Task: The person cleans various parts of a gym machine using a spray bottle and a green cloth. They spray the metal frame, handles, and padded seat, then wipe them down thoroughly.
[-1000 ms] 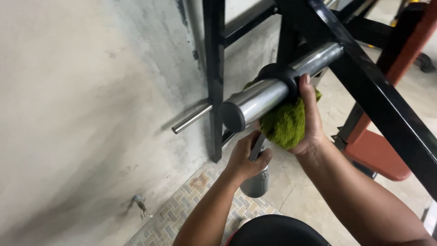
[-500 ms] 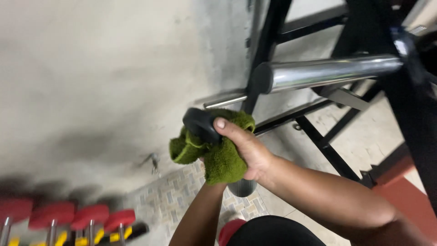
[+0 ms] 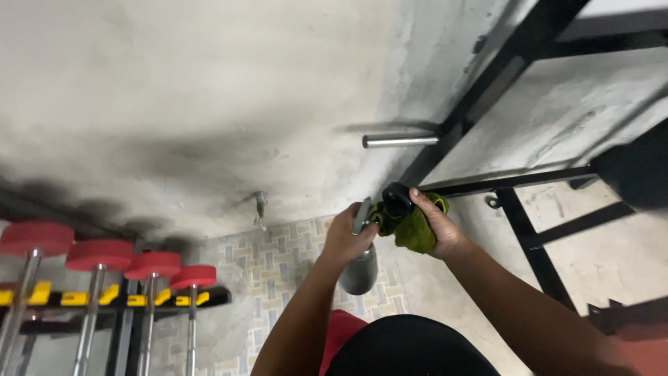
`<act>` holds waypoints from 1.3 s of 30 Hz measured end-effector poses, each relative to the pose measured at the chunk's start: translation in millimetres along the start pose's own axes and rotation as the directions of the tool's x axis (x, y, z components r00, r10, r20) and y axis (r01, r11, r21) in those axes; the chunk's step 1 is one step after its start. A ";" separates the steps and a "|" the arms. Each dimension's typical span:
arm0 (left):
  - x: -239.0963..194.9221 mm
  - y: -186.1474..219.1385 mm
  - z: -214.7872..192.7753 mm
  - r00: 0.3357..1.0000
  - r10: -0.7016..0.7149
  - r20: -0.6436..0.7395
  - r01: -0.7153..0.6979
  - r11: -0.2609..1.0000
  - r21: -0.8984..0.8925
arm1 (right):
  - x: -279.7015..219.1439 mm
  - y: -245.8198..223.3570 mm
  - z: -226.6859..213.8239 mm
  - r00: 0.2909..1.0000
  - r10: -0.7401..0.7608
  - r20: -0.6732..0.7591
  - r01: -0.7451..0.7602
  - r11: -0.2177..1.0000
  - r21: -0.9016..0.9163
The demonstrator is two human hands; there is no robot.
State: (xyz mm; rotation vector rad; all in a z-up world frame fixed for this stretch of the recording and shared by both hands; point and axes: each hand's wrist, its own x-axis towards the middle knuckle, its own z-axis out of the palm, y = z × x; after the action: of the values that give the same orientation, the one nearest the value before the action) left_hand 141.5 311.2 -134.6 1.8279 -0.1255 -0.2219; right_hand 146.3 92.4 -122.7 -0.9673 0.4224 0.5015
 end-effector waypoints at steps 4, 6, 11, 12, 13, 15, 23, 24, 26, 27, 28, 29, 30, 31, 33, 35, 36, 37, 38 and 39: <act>64.4 -11.5 -33.8 0.997 0.052 0.061 -0.054 0.998 0.037 | 70.7 -9.3 24.4 0.992 0.074 -0.100 -0.068 0.996 0.063; 97.2 -12.6 -54.8 0.993 0.068 0.099 -0.077 0.993 0.088 | 101.7 -13.9 39.8 0.996 -0.019 -0.083 0.023 0.998 0.054; 160.8 -26.6 -94.4 0.970 -0.025 0.241 -0.005 0.992 0.125 | 195.0 -4.2 31.5 0.984 -0.024 -0.177 0.064 0.973 0.221; 172.3 -29.5 -99.3 0.958 -0.056 0.282 0.016 0.990 0.142 | 208.0 -1.9 30.7 0.967 -0.003 -0.253 0.074 0.959 0.274; 181.8 -32.2 -104.5 0.952 -0.064 0.298 0.019 0.988 0.151 | 220.6 0.6 30.5 0.965 0.002 -0.262 0.077 0.954 0.291; 196.4 -41.2 -108.2 0.935 -0.101 0.340 0.039 0.982 0.185 | 241.2 9.1 23.5 0.920 0.090 -0.381 0.059 0.930 0.364; 237.3 -84.9 -99.8 0.950 -0.043 0.310 0.014 0.995 0.097 | 295.0 7.0 12.8 0.919 0.131 -0.373 -0.001 0.944 0.330; 241.1 -91.0 -98.0 0.960 -0.030 0.278 0.003 0.995 0.098 | 301.7 8.0 10.5 0.935 0.113 -0.337 -0.006 0.953 0.302; 247.0 -103.6 -93.5 0.971 -0.021 0.238 -0.006 0.994 0.113 | 305.6 6.8 10.5 0.930 0.152 -0.336 -0.087 0.976 0.199; 250.5 -109.5 -92.0 0.980 0.002 0.198 -0.027 0.992 0.127 | 308.2 5.4 11.2 0.925 0.177 -0.336 -0.156 0.984 0.088; 257.1 -108.7 -92.2 0.981 -0.003 0.195 -0.022 0.991 0.130 | 308.5 8.8 6.3 0.925 0.182 -0.333 -0.161 0.983 0.089; 263.3 -107.8 -92.3 0.981 0.025 0.194 -0.053 0.989 0.138 | 308.4 12.2 1.2 0.949 0.159 -0.273 -0.178 0.983 -0.046; 267.9 -107.6 -90.9 0.979 0.054 0.194 -0.083 0.986 0.145 | 306.5 16.8 -5.2 0.967 0.144 -0.209 -0.183 0.966 -0.180; 274.7 -106.1 -90.5 0.980 0.049 0.193 -0.078 0.986 0.146 | 306.9 17.1 -11.1 0.966 0.149 -0.209 -0.188 0.966 -0.180; 285.4 -101.6 -88.9 0.946 0.034 0.324 -0.083 0.987 0.140 | 303.2 18.7 -22.9 0.954 0.134 -0.267 -0.187 0.964 -0.187; 290.0 -106.2 -88.3 0.916 0.063 0.395 -0.102 0.992 0.078 | 304.2 18.3 -44.7 0.941 0.157 -0.299 -0.219 0.958 -0.186; 295.4 -107.4 -86.8 0.882 0.103 0.460 -0.122 0.992 0.013 | 306.2 14.9 -56.7 0.928 0.174 -0.329 -0.245 0.951 -0.188; 301.9 -103.7 -84.2 0.880 0.107 0.463 -0.126 0.992 0.012 | 308.3 9.3 -63.4 0.928 0.169 -0.331 -0.240 0.952 -0.187; 304.8 -100.8 -81.8 0.852 0.145 0.503 -0.151 0.988 -0.029 | 307.6 6.9 -69.6 0.944 0.170 -0.281 -0.223 0.961 -0.166; 307.7 -98.5 -79.4 0.821 0.184 0.541 -0.174 0.982 -0.071 | 307.2 5.0 -75.9 0.958 0.170 -0.231 -0.206 0.968 -0.144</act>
State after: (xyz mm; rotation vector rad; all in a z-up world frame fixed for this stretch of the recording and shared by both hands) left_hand 456.0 350.3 -235.8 1.6752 -0.6940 -0.6079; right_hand 383.0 95.2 -332.9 -1.1548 0.6826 0.6136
